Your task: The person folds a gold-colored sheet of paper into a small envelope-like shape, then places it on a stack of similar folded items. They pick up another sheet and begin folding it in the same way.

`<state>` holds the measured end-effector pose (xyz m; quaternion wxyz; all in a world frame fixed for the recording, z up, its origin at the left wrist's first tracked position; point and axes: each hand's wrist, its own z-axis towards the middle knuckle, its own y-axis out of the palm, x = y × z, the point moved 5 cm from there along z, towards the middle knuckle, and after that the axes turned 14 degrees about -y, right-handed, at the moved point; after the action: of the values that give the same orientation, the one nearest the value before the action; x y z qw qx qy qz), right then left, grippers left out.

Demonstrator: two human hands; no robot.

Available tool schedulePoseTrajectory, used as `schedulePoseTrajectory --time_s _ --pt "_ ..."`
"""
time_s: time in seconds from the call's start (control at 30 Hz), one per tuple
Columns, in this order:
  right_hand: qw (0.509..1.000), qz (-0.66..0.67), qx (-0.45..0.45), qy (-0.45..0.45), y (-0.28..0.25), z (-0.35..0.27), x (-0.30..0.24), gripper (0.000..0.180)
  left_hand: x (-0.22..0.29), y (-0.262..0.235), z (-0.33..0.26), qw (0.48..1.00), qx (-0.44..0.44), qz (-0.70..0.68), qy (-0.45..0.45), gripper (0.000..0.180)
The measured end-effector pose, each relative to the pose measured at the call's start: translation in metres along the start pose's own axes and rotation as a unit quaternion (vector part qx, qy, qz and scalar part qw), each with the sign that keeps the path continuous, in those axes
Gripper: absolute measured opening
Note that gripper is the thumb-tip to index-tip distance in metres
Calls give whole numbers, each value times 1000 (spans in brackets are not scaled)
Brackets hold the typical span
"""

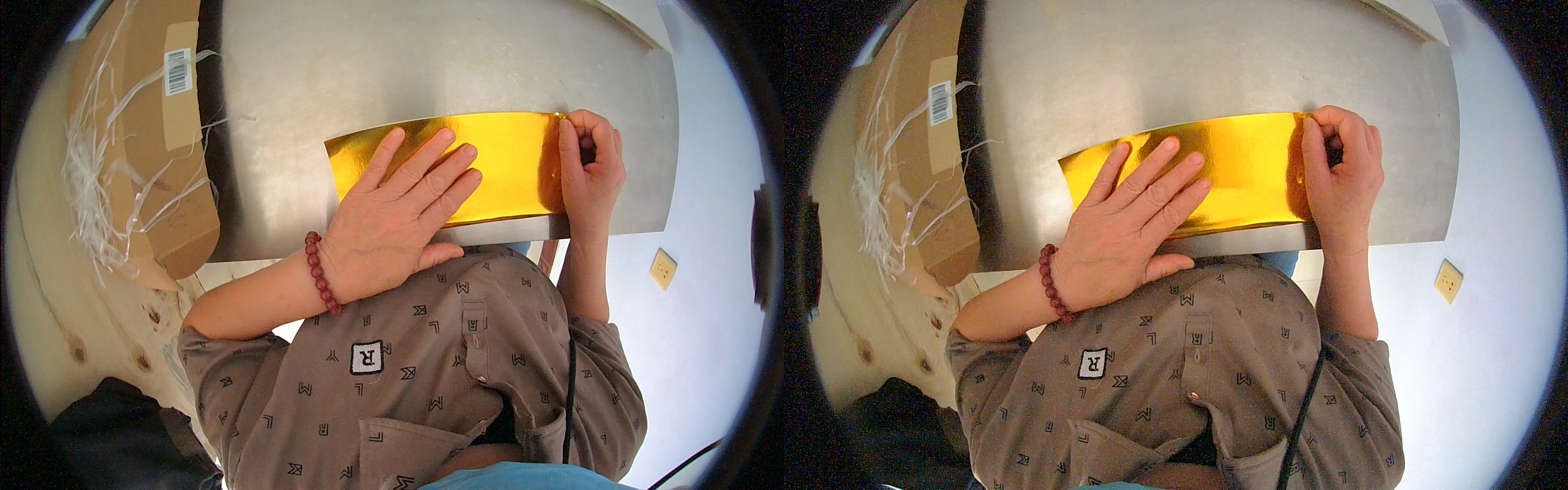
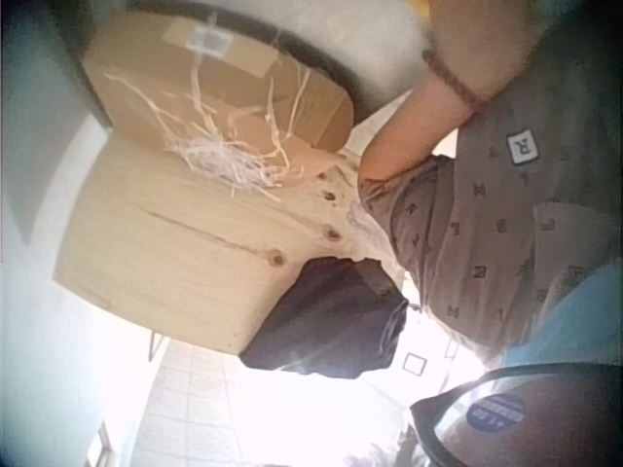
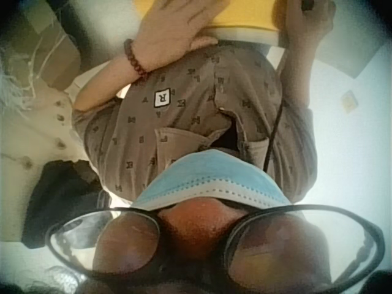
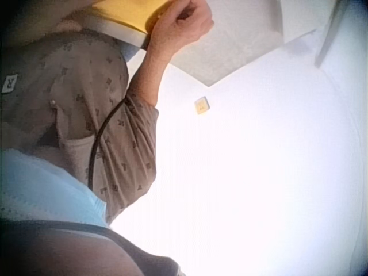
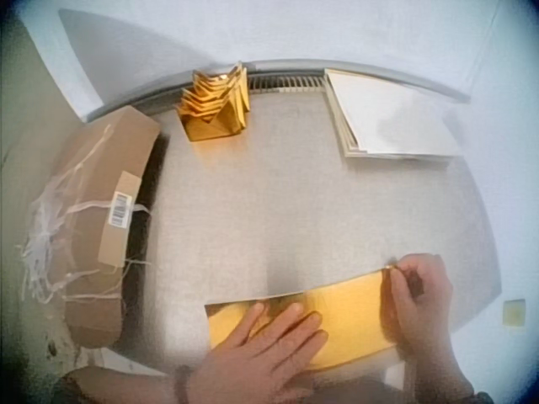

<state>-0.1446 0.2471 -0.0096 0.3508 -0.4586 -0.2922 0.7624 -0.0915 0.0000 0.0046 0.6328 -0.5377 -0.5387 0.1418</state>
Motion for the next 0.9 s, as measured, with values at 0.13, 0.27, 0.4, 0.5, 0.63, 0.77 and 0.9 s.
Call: schedulePoseTrajectory --time_s 0.13,0.27,0.4,0.5,0.63,0.77,0.9 --pt "1000 5 9 6 1 -1 1 8 -4 5 0 1000 -11 -5 0 96" --pt "1000 18 13 5 0 0 0 8 -6 9 0 1000 -6 4 3 94" --pt "1000 5 7 12 0 -1 -1 8 -6 9 1 999 19 39 3 83" --pt "1000 -6 17 -11 -1 -2 -1 9 -6 7 2 1000 -2 25 -4 81" --pt "997 56 45 12 -2 -7 4 10 -6 2 2 999 -25 22 -4 85" --pt "973 205 74 79 -1 -12 13 7 -4 2 4 999 -17 32 2 86" --pt "937 327 69 96 -5 -12 13 9 -2 -1 3 1000 -6 26 7 85"
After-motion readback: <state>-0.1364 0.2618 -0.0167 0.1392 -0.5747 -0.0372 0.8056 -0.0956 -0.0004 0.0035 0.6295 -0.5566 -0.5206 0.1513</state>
